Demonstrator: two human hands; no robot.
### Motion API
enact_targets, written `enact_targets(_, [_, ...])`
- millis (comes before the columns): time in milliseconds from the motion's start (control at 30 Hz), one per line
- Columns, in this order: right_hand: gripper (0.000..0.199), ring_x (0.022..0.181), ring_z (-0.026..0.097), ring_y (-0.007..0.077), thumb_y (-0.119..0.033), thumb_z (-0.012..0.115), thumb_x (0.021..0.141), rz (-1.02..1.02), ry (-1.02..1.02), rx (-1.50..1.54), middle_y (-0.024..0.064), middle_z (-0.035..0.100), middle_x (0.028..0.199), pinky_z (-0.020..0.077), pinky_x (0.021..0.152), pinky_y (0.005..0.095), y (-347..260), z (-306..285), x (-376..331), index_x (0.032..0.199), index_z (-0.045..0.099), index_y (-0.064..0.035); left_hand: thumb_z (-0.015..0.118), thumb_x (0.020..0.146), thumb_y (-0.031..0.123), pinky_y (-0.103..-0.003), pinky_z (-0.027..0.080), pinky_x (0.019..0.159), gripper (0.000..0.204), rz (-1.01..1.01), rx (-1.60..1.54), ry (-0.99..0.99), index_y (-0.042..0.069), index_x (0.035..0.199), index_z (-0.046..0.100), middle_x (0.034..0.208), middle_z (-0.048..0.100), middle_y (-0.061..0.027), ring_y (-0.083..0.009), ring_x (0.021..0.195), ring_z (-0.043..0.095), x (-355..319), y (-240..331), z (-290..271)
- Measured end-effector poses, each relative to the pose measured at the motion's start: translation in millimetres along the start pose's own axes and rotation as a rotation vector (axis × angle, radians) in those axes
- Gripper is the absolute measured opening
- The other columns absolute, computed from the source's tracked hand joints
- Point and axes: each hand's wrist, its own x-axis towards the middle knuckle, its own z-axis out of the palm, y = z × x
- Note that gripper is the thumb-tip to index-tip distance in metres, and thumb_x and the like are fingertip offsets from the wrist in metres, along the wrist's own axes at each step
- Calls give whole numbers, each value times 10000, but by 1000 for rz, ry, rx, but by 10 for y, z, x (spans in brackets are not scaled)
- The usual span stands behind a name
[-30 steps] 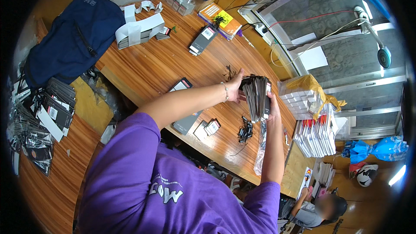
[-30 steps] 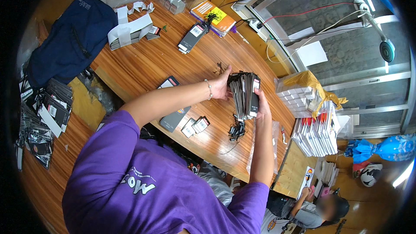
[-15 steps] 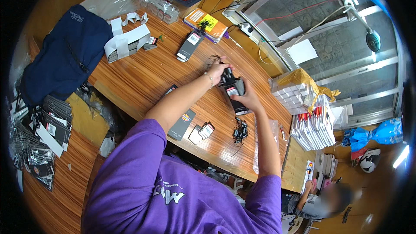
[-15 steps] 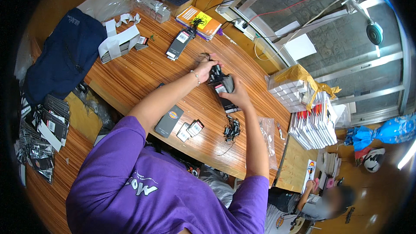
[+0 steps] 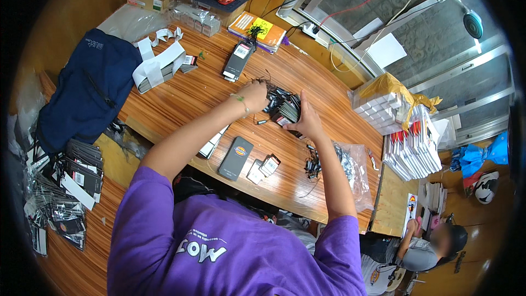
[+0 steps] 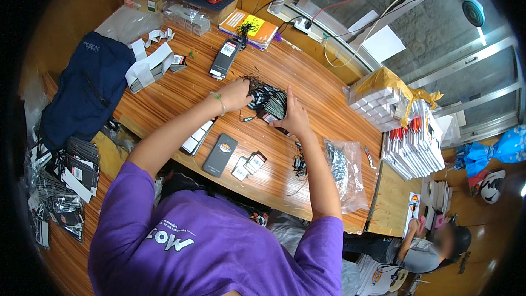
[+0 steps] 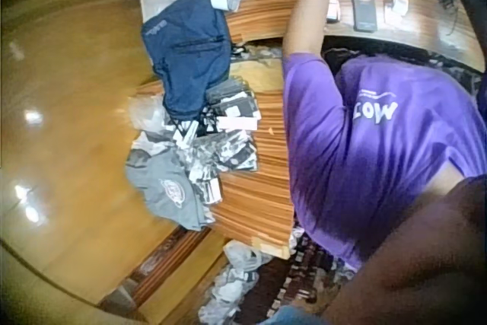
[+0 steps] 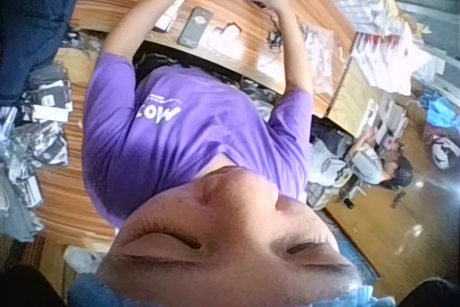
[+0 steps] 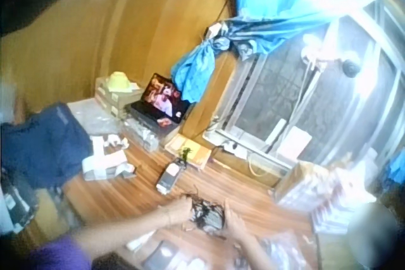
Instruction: The person gathers small rectangular tags with attached black strings from a wooden table, aligns them into a neat stack, and secures the stack with a rubber band. The person then places the bundled stack onto a pile of similar items on the left side of the table.
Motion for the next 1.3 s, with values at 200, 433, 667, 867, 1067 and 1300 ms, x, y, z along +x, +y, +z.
enact_targets(200, [1145,1130,449,370,-326,827,465,-45,-5,15,217,423,1261,400,915,413,-121,-31,36,1372,196,-26,661,741,316,-405,334,986,665,200,-116,-58,-17,1241,375,1271,403,-237,-348,1197,383,110,265,133])
enact_targets(433, [1109,1113,468,357,-334,818,483,31,33,12,224,444,1226,427,882,401,-27,17,-12,1370,217,-44,729,655,122,-429,253,1055,929,418,-187,60,1,1368,146,1363,290,-226,-326,1274,298,194,230,501])
enact_targets(667, [1129,1113,469,352,-326,805,489,75,-60,-61,214,461,1207,436,868,396,-154,-81,-83,1393,185,-57,676,718,90,-354,259,1070,803,508,-245,84,-15,1338,176,1383,241,-226,-326,1285,276,110,180,613])
enact_targets(867, [1127,1118,464,340,-323,804,491,92,3,-16,196,451,1231,439,877,398,-41,31,-62,1386,180,-41,641,750,78,-352,236,1078,811,541,-319,154,-12,1363,116,1415,155,-230,-332,1317,205,169,158,791])
enact_targets(1067, [1081,1142,451,332,-337,800,498,137,-50,-113,206,439,1250,429,898,389,-60,15,-88,1361,230,-19,614,772,242,-486,161,1075,819,513,154,81,12,1388,126,1462,84,-176,-292,1357,109,31,256,584])
enact_targets(1300, [1055,1168,435,331,-360,797,503,103,-20,-58,208,423,1275,415,922,386,-8,32,-48,1339,260,-5,625,780,257,-385,173,1089,858,548,-329,20,-15,1392,88,1461,45,-193,-320,1347,126,115,227,635])
